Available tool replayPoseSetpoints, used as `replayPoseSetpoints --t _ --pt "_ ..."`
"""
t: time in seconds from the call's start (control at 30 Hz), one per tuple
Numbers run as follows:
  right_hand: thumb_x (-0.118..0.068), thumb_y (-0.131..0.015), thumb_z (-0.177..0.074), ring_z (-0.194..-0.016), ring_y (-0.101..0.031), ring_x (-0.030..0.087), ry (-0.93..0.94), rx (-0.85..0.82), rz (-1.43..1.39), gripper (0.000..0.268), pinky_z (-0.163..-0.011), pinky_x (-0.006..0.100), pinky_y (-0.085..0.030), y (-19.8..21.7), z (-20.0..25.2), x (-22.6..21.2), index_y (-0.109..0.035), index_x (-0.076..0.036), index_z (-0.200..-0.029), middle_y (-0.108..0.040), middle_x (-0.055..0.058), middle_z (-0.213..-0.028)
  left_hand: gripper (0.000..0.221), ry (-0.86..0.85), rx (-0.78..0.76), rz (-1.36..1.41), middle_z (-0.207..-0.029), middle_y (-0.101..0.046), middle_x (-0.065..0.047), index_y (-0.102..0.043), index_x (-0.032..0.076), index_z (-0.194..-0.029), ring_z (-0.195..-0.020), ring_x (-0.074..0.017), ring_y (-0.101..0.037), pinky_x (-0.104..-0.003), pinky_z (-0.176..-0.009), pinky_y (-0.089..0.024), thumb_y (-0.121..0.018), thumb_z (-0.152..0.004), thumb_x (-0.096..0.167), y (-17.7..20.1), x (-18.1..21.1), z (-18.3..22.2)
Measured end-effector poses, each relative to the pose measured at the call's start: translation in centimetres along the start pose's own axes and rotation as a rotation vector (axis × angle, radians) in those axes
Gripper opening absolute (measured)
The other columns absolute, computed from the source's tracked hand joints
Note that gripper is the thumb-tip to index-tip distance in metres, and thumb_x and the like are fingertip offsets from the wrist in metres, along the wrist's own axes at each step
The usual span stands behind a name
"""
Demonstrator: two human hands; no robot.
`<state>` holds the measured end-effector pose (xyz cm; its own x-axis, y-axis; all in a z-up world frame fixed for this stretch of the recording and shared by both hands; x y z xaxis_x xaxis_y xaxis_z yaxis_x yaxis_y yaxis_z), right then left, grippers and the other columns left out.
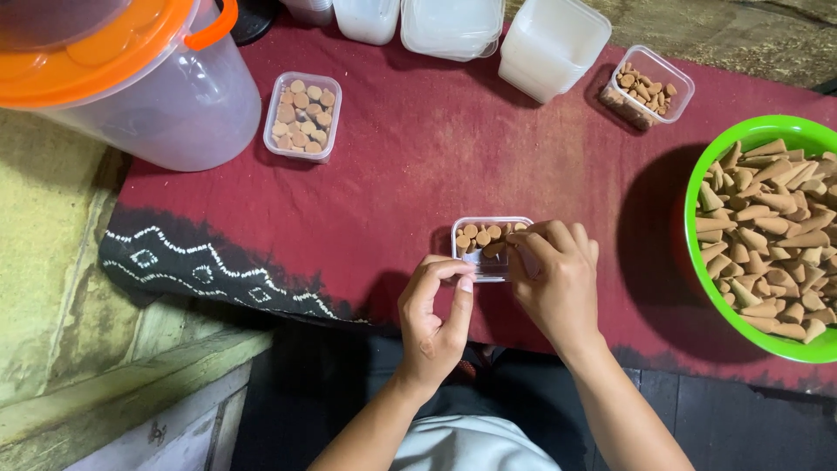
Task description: The person is manually sorting and packing incense cones from a large green bowl into small transparent plastic containers.
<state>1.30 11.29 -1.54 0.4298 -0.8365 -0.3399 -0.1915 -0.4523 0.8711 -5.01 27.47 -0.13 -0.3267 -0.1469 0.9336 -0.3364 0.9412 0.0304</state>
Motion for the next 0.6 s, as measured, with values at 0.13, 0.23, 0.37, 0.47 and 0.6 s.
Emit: replayPoseSetpoints --t 0.13,0.23,0.37,0.47,0.6 --pt "-0.014 -0.075 -0.092 -0.091 -0.053 0.027 0.004 0.009 0.009 0.012 -0.072 0.042 -0.035 -0.27 0.01 0.06 -0.075 -0.015 -0.104 -0.063 0.001 -0.099 0.012 0.009 0.001 -0.006 -0.097 -0.067 -0.01 -0.065 0.003 -0.101 -0.09 -0.0213 -0.066 -0.03 -0.083 -0.057 -0.055 -0.101 0.009 0.0 -0.08 0.01" --pt "-0.015 -0.077 -0.091 -0.09 -0.053 0.026 0.004 0.02 0.016 0.008 -0.073 0.042 -0.035 -0.3 -0.01 0.0 -0.074 -0.015 -0.098 -0.063 0.001 -0.097 0.013 0.002 0.002 -0.006 -0.096 -0.067 -0.01 -0.065 0.002 -0.101 -0.09 -0.0217 -0.066 -0.031 -0.083 -0.057 -0.055 -0.101 0.009 0.08 -0.1 -0.01" --pt "-0.017 -0.078 -0.093 -0.089 -0.054 0.025 0.011 0.043 0.021 0.007 -0.072 0.041 -0.034 -0.17 -0.05 -0.21 -0.074 -0.015 -0.098 -0.063 0.001 -0.096 0.012 0.003 -0.005 -0.003 -0.096 -0.067 -0.01 -0.066 0.002 -0.102 -0.09 -0.0216 -0.066 -0.03 -0.083 -0.057 -0.055 -0.101 0.009 0.04 -0.08 -0.03" --pt "-0.016 -0.078 -0.094 -0.088 -0.054 0.024 0.014 0.067 0.022 0.008 -0.072 0.041 -0.033 -0.12 0.02 -0.3 -0.074 -0.015 -0.1 -0.063 0.001 -0.097 0.012 0.002 -0.009 -0.004 -0.096 -0.067 -0.01 -0.066 0.002 -0.101 -0.09 -0.0215 -0.066 -0.03 -0.083 -0.057 -0.055 -0.101 0.008 0.0 -0.05 -0.08" --pt "-0.015 -0.078 -0.094 -0.089 -0.055 0.024 0.011 0.086 0.005 0.009 -0.076 0.04 -0.034 -0.05 -0.01 -0.45 -0.074 -0.015 -0.102 -0.064 0.0 -0.099 0.012 -0.004 -0.016 -0.008 -0.096 -0.067 -0.01 -0.065 0.002 -0.101 -0.09 -0.0215 -0.066 -0.03 -0.083 -0.056 -0.055 -0.101 0.009 -0.01 -0.02 -0.15"
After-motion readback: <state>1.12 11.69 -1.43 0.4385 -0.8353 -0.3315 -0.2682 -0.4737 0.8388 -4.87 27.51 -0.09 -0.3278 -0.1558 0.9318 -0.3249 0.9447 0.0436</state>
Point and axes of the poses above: each hand's wrist, its own z-axis away from the middle knuckle, its own y-axis out of the back of the hand, x = y × z, the point moved 5 cm from there along -z, towards the middle knuckle
